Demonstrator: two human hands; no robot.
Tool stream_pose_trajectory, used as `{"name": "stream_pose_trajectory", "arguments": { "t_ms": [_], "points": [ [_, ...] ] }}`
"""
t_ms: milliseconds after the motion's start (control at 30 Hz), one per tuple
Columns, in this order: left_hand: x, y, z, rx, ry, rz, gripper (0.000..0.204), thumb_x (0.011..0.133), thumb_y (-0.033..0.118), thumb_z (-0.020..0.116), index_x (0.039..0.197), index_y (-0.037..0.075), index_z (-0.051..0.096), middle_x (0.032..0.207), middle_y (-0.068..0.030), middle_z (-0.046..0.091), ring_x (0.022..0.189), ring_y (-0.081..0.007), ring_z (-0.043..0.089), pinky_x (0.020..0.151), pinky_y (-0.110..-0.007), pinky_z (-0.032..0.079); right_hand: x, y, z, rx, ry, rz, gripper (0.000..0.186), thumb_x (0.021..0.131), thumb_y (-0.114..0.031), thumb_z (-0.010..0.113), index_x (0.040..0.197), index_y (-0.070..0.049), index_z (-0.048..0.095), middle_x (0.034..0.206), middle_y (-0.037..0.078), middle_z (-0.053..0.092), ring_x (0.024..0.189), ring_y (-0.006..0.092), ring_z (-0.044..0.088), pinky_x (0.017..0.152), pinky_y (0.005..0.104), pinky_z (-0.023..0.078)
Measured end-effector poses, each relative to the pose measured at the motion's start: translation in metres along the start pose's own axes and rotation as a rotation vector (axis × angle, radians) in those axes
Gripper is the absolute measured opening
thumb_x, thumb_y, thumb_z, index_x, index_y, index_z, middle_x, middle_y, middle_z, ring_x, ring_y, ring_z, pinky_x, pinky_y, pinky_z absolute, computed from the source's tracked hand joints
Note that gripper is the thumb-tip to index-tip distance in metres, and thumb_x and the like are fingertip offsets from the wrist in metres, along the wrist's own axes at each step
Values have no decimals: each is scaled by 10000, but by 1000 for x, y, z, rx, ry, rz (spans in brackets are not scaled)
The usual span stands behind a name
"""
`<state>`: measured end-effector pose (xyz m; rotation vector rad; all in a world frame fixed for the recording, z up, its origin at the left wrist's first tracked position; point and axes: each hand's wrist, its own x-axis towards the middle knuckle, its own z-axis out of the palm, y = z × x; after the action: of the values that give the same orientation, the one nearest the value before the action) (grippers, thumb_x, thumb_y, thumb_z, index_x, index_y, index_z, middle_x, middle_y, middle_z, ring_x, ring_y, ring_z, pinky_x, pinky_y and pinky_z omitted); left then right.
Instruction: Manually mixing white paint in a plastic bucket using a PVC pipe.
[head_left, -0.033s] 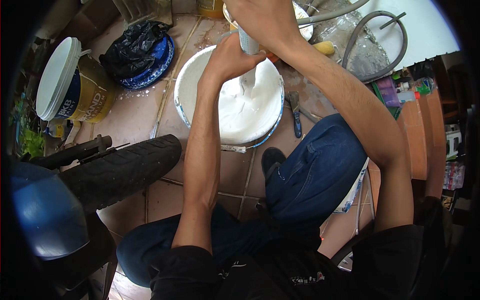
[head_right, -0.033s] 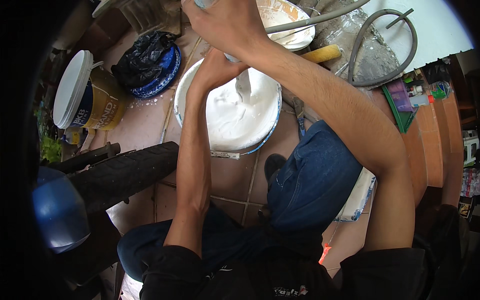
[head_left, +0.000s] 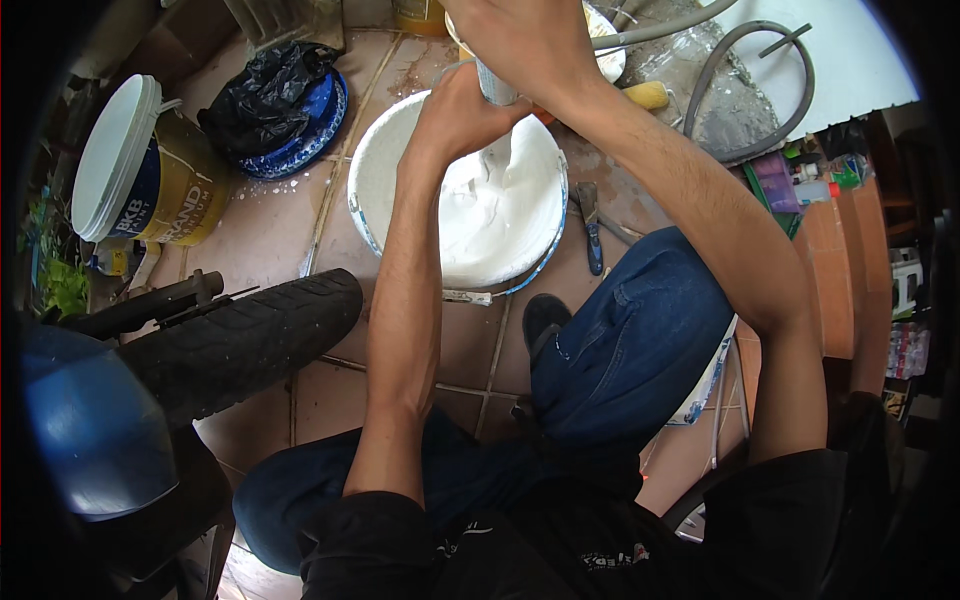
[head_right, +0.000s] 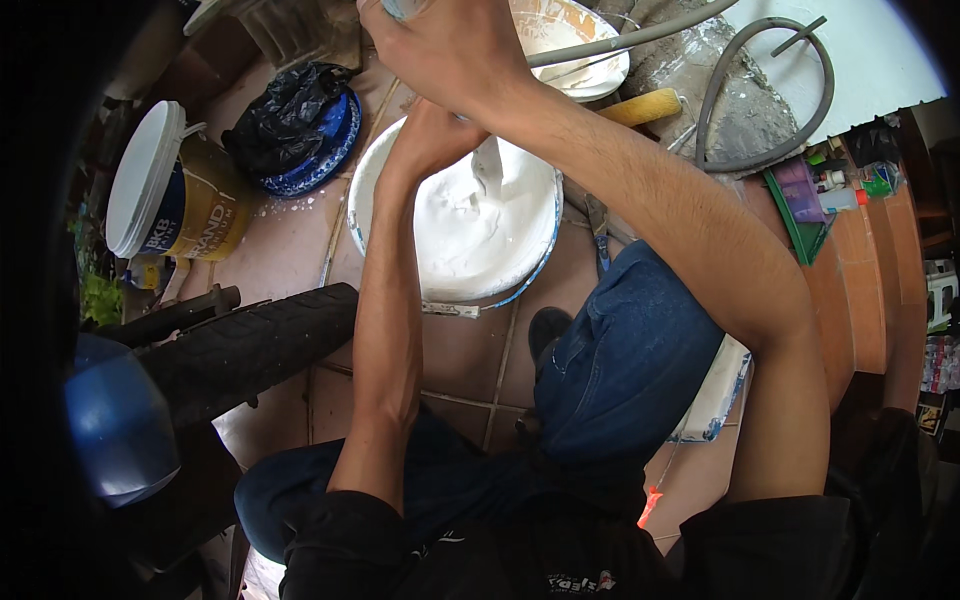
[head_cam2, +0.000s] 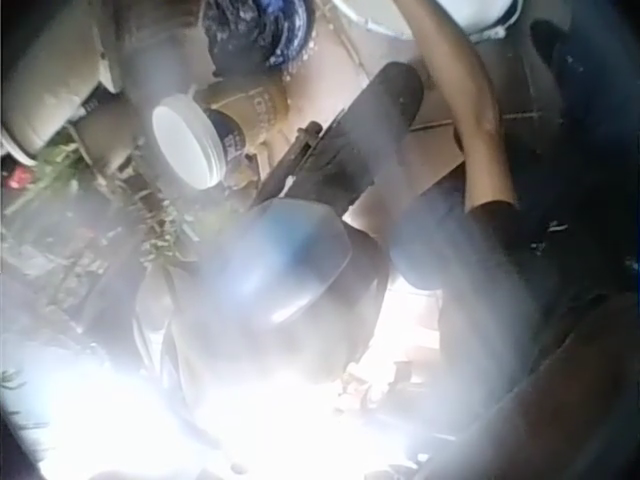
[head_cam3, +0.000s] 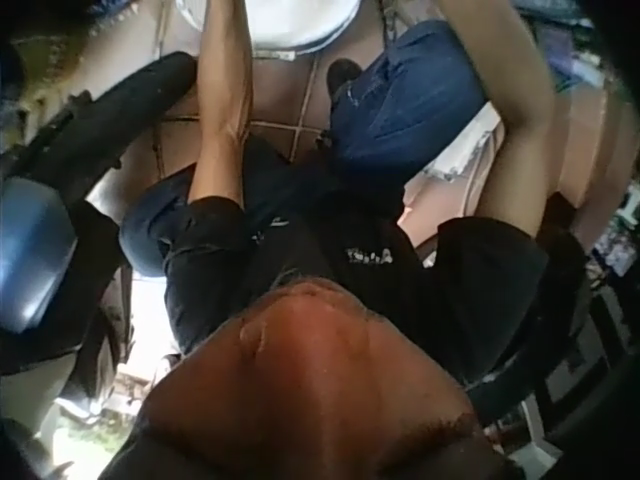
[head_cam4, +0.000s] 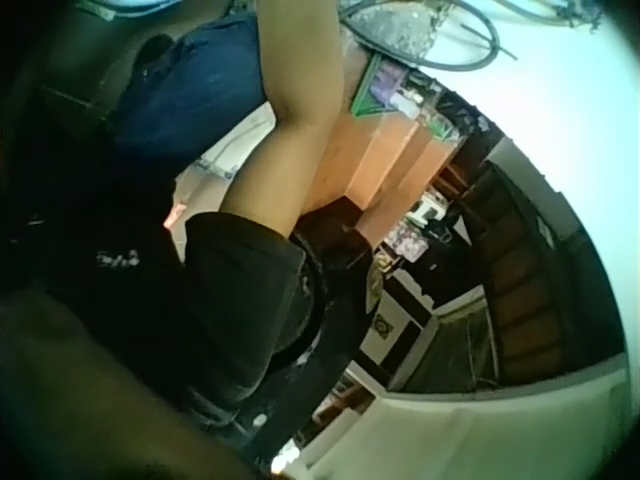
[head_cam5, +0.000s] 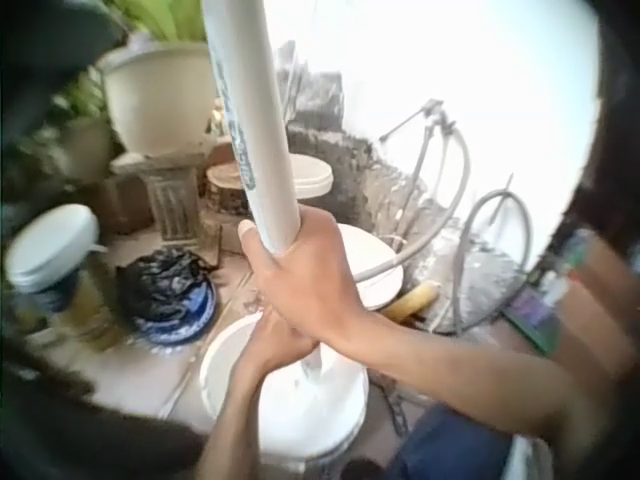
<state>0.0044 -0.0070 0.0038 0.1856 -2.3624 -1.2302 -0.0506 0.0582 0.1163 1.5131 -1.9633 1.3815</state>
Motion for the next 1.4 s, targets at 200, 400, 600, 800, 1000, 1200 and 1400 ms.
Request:
{"name": "stream_pose_trajectory", "arguments": {
  "t_ms": [200, 400, 600, 800, 1000, 1200, 1400],
  "points": [
    [1, -22, -10, 74, 283, 40, 378, 742, 297, 798, 977, 10, 725, 945, -234, 740, 894, -442, 693, 824, -517, 547, -8, -22, 6, 258, 4, -7, 315, 957, -301, 713, 917, 12, 698, 722, 111, 675, 670, 223, 666, 629, 366, 537],
    [-9, -5, -50, 246, 22, -76, 357, 672, 249, 766, 918, -6, 723, 896, -235, 737, 872, -415, 708, 806, -493, 557, -1, -31, -11, 448, -165, 231, 291, 970, -240, 727, 824, 2, 661, 652, 35, 620, 632, 106, 600, 574, 311, 482],
    [-17, 8, -47, 245, -265, -206, 462, 678, 307, 800, 1018, 4, 724, 966, -241, 747, 899, -380, 728, 837, -448, 568, -1, -32, -17, 539, -156, 495, 273, 957, -217, 722, 814, 8, 663, 646, 46, 624, 591, 129, 598, 540, 329, 476],
    [-7, -7, -14, 42, -136, -60, 502, 720, 349, 824, 1073, 6, 725, 981, -216, 746, 940, -383, 720, 870, -458, 562, 3, -32, -18, 316, -29, 230, 253, 918, -174, 718, 817, 45, 641, 633, 95, 609, 585, 168, 602, 548, 369, 478],
    [5, -17, -10, 55, 307, 138, 421, 773, 386, 818, 968, 19, 748, 850, -224, 729, 868, -425, 702, 796, -515, 542, -3, -32, -5, 337, 5, 58, 268, 931, -181, 714, 810, 42, 628, 639, 103, 602, 605, 151, 600, 571, 361, 477],
    [-5, 3, -59, 287, 6, -93, 382, 669, 268, 772, 936, -3, 736, 862, -237, 740, 847, -398, 726, 806, -468, 564, 1, -31, -12, 489, -147, 268, 259, 944, -186, 726, 786, 6, 654, 661, 57, 634, 599, 122, 605, 558, 317, 475],
    [-9, 4, -48, 220, -305, -181, 451, 678, 308, 791, 982, -18, 721, 943, -248, 739, 896, -386, 727, 839, -453, 567, 6, -30, -18, 543, -96, 453, 263, 919, -170, 700, 734, 10, 649, 631, 63, 637, 581, 150, 629, 534, 326, 486]
  ]
}}
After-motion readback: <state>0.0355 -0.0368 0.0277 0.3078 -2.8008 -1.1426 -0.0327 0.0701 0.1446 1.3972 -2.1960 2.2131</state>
